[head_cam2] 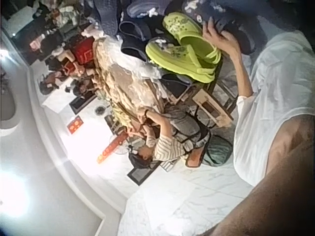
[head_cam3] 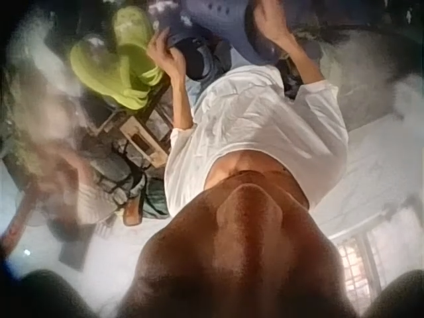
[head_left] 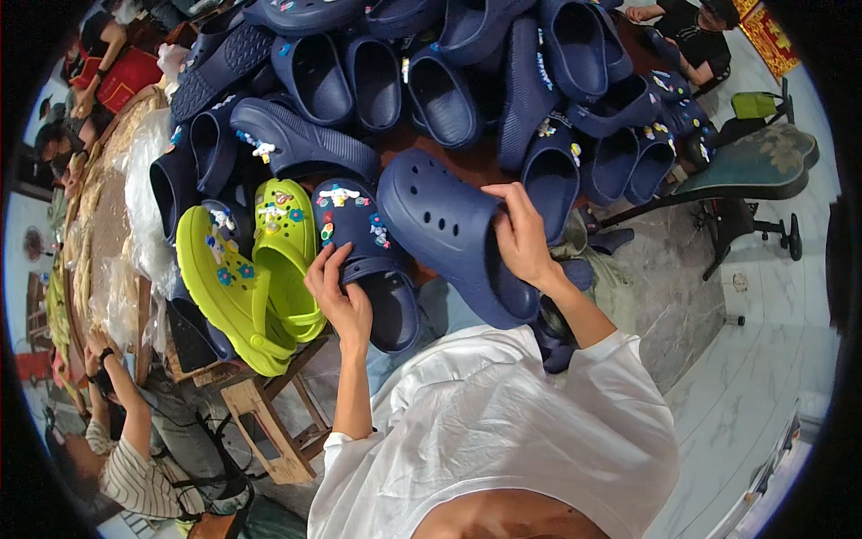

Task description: Attaching decorative charms to rubber clog shoes in a manufacturing facility.

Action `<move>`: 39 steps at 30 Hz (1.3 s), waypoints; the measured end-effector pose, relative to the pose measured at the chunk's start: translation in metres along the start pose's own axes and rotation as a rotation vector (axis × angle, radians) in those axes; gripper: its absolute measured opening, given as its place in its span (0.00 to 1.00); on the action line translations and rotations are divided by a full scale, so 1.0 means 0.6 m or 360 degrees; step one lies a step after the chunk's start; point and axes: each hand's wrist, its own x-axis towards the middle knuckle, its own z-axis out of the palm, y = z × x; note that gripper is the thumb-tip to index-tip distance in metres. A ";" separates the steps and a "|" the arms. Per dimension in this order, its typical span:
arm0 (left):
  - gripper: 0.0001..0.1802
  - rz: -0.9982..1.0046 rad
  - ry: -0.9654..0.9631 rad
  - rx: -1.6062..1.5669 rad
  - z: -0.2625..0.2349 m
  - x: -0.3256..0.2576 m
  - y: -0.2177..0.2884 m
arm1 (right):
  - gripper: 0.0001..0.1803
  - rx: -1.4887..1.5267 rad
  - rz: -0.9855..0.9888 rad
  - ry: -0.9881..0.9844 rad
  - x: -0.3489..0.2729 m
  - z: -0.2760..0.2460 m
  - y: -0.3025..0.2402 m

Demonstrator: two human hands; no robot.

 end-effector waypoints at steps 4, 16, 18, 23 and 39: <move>0.28 0.0058 0.0021 -0.0004 0.004 -0.003 -0.010 | 0.23 -0.0116 -0.0216 0.0552 -0.004 -0.030 0.018; 0.24 0.0062 0.0048 0.0018 0.006 -0.004 -0.010 | 0.20 -0.0771 -0.0199 0.0924 0.016 -0.116 0.109; 0.24 0.0055 0.0056 0.0017 0.006 -0.003 -0.013 | 0.20 -0.0641 -0.0149 0.0916 0.017 -0.110 0.125; 0.24 0.0048 0.0051 0.0042 0.002 -0.009 -0.015 | 0.22 -0.0314 0.0066 0.0882 0.013 -0.099 0.123; 0.24 0.0139 0.0089 0.0036 0.020 -0.006 -0.022 | 0.21 0.0678 0.0117 0.1693 -0.124 -0.182 0.187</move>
